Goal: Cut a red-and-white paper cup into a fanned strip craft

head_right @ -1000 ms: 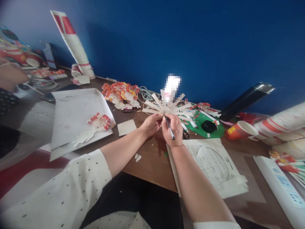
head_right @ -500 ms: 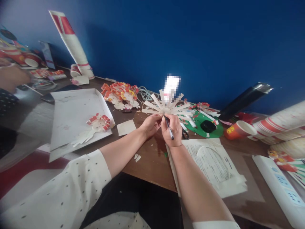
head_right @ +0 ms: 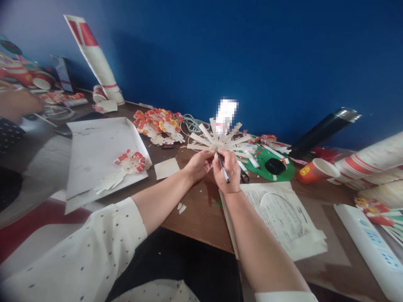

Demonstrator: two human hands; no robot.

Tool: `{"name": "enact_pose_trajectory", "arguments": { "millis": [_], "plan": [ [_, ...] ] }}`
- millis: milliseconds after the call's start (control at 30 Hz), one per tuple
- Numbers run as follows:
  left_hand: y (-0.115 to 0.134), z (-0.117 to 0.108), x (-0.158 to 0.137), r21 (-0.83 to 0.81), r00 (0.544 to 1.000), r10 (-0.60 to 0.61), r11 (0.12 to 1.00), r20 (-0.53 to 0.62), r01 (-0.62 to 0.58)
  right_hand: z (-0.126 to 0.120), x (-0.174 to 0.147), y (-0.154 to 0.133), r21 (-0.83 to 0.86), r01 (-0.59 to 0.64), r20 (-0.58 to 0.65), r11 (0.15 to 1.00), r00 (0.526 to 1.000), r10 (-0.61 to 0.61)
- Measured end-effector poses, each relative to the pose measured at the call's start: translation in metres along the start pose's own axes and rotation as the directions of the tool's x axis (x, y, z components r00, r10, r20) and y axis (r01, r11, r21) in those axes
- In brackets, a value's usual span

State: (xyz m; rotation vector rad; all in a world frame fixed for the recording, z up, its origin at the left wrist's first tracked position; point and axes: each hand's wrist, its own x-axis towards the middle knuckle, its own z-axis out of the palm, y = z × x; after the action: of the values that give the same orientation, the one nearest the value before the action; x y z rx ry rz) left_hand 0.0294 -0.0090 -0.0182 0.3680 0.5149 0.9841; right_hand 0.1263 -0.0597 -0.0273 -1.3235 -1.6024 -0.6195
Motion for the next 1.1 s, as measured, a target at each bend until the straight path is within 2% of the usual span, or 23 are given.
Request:
{"name": "enact_pose_trajectory", "arguments": {
  "millis": [1100],
  "plan": [
    [0.0021, 0.0023, -0.0033, -0.004, 1.0, -0.005, 1.0, -0.005, 0.005, 0.0004, 0.0009, -0.0002, -0.001, -0.006, -0.009, 1.0, 1.0, 0.006]
  ]
}}
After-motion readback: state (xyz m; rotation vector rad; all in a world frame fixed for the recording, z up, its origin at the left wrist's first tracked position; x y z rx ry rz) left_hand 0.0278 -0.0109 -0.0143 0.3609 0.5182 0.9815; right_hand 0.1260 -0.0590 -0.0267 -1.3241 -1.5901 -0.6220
